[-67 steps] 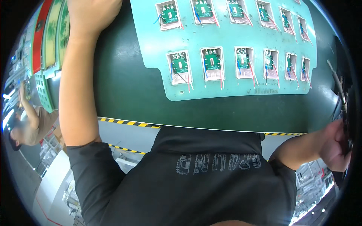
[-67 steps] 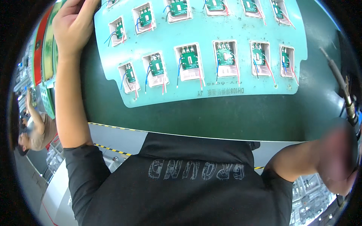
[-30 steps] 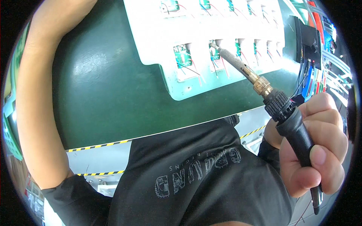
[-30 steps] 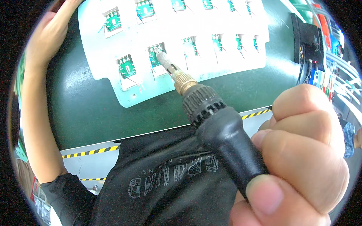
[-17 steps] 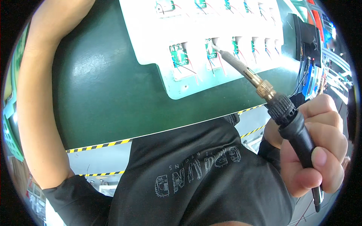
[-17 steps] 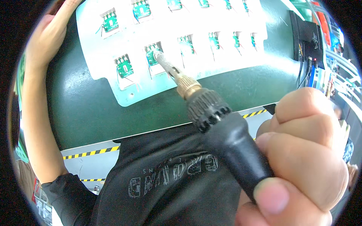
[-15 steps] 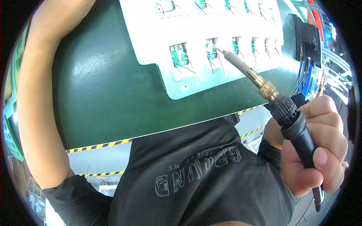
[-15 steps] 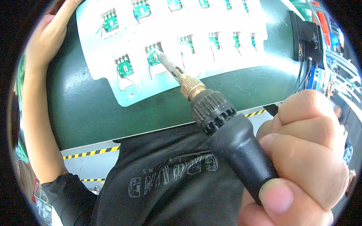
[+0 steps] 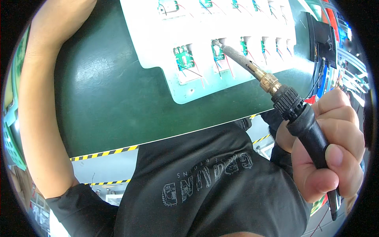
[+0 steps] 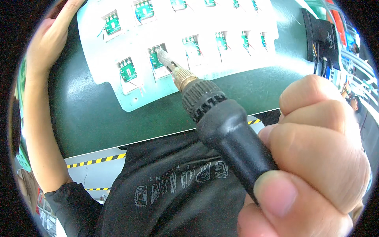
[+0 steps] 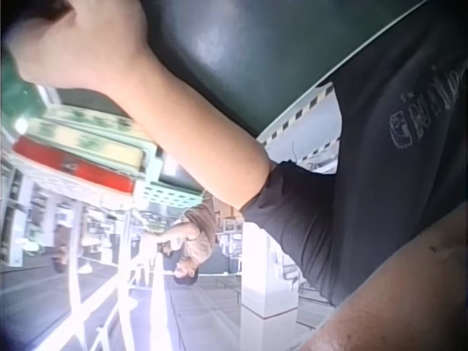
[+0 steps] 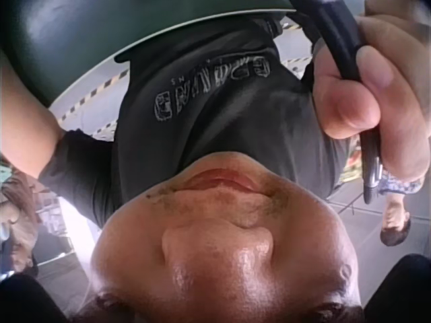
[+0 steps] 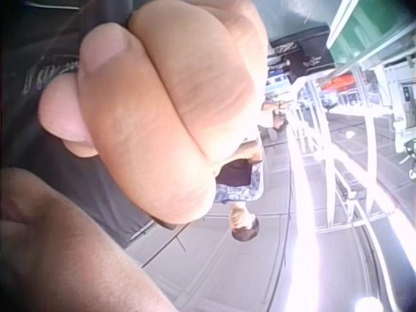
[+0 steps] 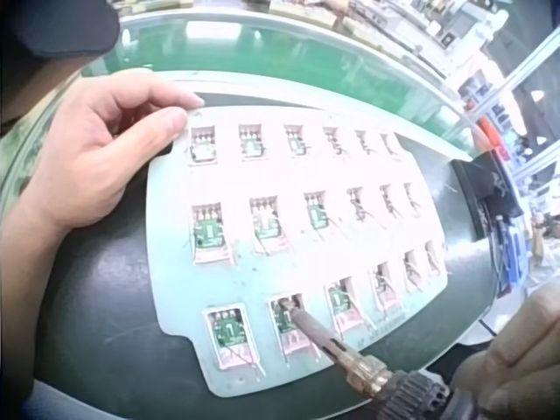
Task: Soldering electronic components on printed circuit boards using a soldering iron.
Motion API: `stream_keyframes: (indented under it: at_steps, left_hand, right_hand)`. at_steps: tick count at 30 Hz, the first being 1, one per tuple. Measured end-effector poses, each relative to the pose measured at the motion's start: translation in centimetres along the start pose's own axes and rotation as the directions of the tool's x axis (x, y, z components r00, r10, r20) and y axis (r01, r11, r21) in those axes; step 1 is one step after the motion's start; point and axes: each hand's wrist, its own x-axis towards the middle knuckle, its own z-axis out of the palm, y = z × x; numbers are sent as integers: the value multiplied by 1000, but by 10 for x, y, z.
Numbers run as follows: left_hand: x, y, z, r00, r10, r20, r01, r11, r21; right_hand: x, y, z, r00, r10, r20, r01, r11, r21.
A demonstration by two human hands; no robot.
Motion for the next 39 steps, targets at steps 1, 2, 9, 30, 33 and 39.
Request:
stream_keyframes:
  at_steps: [1, 2, 9, 30, 33, 39]
  left_hand:
    - [0, 0, 0, 1000, -3, 0, 3, 1000, -9]
    - [-1, 0, 1, 1000, -6, 0, 6, 1000, -18]
    - [-2, -2, 2, 1000, -1, -16, 0, 999, -46]
    - [1, -15, -1, 982, 191, -3, -190, 974, -123]
    - [2, -15, -1, 982, 188, 4, -186, 977, -107]
    - [2, -14, -1, 980, 199, -3, -198, 974, -107]
  right_hand:
    - [0, 0, 0, 1000, 0, 0, 0, 1000, -1]
    - [-1, -1, 0, 1000, 0, 0, 0, 1000, -4]
    - [-1, -3, -1, 1000, -8, -8, 8, 1000, -2]
    - [9, -1, 14, 998, -62, 10, 62, 998, 19]
    - [9, -1, 16, 998, -61, 14, 60, 998, 20]
    - [10, -4, 16, 998, -60, 20, 60, 998, 13]
